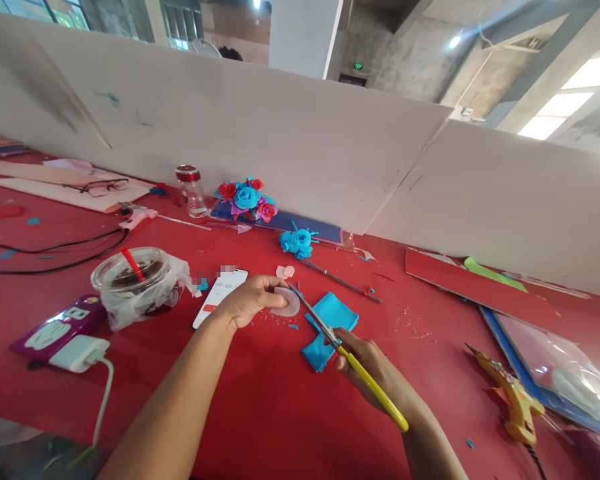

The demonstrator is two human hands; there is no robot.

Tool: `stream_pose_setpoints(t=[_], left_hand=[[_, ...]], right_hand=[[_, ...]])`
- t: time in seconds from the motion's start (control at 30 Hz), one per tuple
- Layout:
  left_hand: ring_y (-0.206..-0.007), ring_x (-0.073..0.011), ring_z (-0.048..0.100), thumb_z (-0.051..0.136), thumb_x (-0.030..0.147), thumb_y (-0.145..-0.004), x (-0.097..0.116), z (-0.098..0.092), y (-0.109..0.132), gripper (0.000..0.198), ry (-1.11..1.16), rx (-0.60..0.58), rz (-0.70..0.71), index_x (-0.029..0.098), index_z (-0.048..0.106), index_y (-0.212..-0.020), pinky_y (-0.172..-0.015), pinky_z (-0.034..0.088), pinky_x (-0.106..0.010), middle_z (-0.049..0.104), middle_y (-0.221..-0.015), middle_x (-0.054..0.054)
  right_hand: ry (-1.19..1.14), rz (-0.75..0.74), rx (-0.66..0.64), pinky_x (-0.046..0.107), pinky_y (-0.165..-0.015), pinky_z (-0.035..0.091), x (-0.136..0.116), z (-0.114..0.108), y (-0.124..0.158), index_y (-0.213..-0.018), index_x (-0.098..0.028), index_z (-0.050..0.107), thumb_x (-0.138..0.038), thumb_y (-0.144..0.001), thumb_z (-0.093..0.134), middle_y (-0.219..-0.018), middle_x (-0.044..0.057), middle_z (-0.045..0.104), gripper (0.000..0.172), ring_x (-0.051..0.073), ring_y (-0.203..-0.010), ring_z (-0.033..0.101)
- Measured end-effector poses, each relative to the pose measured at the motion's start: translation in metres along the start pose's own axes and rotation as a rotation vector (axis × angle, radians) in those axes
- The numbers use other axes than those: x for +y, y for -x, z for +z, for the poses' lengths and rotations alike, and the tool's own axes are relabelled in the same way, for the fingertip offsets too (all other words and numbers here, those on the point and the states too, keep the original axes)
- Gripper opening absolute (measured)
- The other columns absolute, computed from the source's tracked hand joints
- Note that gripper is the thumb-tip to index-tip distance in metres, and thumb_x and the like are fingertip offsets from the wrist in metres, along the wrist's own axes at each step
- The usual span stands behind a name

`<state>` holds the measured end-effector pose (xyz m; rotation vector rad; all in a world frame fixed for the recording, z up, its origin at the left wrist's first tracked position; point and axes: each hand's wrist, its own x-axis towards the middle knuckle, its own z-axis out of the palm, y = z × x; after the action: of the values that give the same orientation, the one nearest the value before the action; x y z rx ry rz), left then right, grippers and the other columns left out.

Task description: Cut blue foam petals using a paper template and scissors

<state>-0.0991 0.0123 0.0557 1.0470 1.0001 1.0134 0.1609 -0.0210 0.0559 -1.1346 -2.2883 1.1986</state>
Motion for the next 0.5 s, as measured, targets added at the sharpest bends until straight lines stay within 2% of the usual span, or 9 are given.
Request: stream_pose_setpoints(t=[0.33, 0.43, 0.5], left_hand=[[-0.061, -0.0124, 0.051, 0.066, 0.016, -0.058, -0.0023, -0.0041, -0.0003, 0.012, -0.055, -0.01, 0.029, 0.016, 0.068, -0.07, -0.06, 0.035, -0.025, 0.061, -0.064, 0.0], [-0.068, -0.0144, 0.055, 0.066, 0.016, -0.06, -0.0063, -0.0062, -0.0038, 0.015, -0.067, 0.021, 0.057, 0.016, 0.07, -0.075, -0.067, 0.039, -0.026, 0.065, -0.071, -0.001], [-0.077, -0.0172, 0.059, 0.069, 0.018, -0.062, -0.0077, -0.0048, -0.0058, 0.017, -0.082, 0.088, 0.077, 0.018, 0.072, -0.078, -0.073, 0.041, -0.028, 0.068, -0.078, -0.003]], right_hand=[[0.054, -0.005, -0.01, 0.023, -0.048, 0.022, -0.0002, -0.0039, 0.0006, -0.097, -0.017, 0.055, -0.046, -0.091, 0.044, -0.06, -0.007, 0.033, 0.032, 0.009, -0.054, 0.021], [0.056, 0.057, 0.059, 0.022, -0.046, 0.024, 0.0033, -0.0065, 0.002, -0.101, -0.017, 0.055, -0.048, -0.089, 0.045, -0.057, -0.007, 0.036, 0.035, 0.008, -0.049, 0.024], [0.107, 0.149, 0.17, 0.021, -0.044, 0.026, 0.0071, -0.0108, 0.009, -0.104, -0.019, 0.055, -0.052, -0.087, 0.046, -0.055, -0.006, 0.039, 0.038, 0.009, -0.045, 0.029]])
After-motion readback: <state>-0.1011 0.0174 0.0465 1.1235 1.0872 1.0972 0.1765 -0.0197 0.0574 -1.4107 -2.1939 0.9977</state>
